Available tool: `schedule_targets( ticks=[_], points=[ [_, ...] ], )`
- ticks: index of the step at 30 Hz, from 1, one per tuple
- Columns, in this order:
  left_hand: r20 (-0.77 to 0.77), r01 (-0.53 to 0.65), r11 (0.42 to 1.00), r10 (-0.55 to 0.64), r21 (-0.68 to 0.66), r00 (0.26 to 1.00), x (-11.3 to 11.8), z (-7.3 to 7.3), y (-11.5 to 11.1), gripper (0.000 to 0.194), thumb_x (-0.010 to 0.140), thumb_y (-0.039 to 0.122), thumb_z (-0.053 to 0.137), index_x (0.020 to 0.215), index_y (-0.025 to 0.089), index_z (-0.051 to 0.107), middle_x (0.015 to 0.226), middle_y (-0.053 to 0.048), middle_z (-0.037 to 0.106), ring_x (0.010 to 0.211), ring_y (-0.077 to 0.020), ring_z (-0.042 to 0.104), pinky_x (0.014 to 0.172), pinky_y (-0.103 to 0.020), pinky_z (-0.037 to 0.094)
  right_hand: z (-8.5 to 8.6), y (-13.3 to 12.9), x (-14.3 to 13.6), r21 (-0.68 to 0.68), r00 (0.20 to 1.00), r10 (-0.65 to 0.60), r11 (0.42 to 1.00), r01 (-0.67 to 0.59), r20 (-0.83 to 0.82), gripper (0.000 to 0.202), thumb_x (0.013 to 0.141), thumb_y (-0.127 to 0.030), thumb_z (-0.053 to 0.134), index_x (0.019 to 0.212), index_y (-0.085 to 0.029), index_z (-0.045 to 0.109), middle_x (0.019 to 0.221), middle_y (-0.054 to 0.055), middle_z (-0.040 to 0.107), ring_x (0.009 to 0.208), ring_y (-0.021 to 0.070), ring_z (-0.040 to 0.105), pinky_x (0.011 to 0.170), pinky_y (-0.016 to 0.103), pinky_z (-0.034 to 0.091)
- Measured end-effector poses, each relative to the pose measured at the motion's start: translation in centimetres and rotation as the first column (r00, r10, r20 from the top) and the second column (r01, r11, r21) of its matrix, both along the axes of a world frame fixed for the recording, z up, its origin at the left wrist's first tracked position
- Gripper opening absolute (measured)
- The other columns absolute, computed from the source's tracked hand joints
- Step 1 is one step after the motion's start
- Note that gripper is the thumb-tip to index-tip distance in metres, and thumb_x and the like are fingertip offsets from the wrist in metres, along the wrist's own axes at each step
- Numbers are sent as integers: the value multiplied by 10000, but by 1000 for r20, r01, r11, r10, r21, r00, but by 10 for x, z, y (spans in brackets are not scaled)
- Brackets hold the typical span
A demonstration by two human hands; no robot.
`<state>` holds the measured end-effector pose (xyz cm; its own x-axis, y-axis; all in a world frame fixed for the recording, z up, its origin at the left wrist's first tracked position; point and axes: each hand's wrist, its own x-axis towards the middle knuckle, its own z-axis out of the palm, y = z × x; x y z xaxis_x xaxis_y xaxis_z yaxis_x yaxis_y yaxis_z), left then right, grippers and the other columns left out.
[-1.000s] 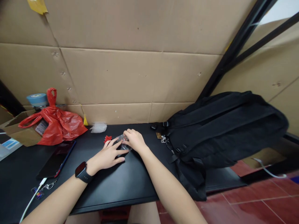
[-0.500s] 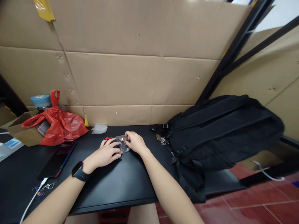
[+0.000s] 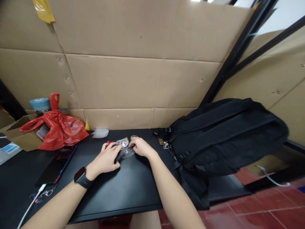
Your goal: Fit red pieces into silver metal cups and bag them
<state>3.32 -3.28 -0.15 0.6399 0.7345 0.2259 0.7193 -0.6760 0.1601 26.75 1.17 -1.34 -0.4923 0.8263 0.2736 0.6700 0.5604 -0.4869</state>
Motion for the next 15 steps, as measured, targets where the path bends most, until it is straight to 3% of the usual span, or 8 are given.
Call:
schedule_targets(
  ticks=[3, 8, 11, 15],
  points=[
    [7, -42, 998, 42, 38, 999, 0, -1, 2, 542, 768, 175, 539, 1307, 209, 506, 1188, -127, 655, 1278, -321, 431, 1059, -509, 270, -3, 3, 1, 27, 1000, -2, 1000, 3, -29, 412, 706, 93, 530, 914, -194, 741, 886, 27, 657, 811, 152, 605, 779, 252, 468],
    [42, -97, 990, 93, 103, 995, 4, -3, 4, 321, 834, 184, 529, 1140, 210, 620, 1212, -114, 617, 1242, -310, 437, 994, -495, 321, -6, 3, -3, 54, 1000, -13, 998, 15, -26, 162, 755, -93, 747, 884, -190, 731, 905, 38, 633, 884, 179, 598, 833, 298, 461],
    [67, -156, 977, 148, 143, 987, 6, -3, 6, 300, 837, 209, 551, 1120, 215, 650, 1246, -121, 576, 1252, -323, 411, 962, -495, 341, -6, 3, -6, 71, 999, -21, 997, 25, -46, 71, 802, -118, 722, 825, -185, 728, 885, 35, 635, 874, 171, 596, 833, 294, 453],
    [69, -177, 977, 169, 123, 983, 7, -2, 7, 322, 770, 232, 615, 1085, 230, 682, 1270, -112, 554, 1265, -338, 388, 954, -497, 348, -3, 1, -5, -6, 990, -37, 999, 37, -135, 73, 834, -124, 683, 802, -177, 723, 793, 7, 646, 711, 128, 579, 696, 237, 439]
  ],
)
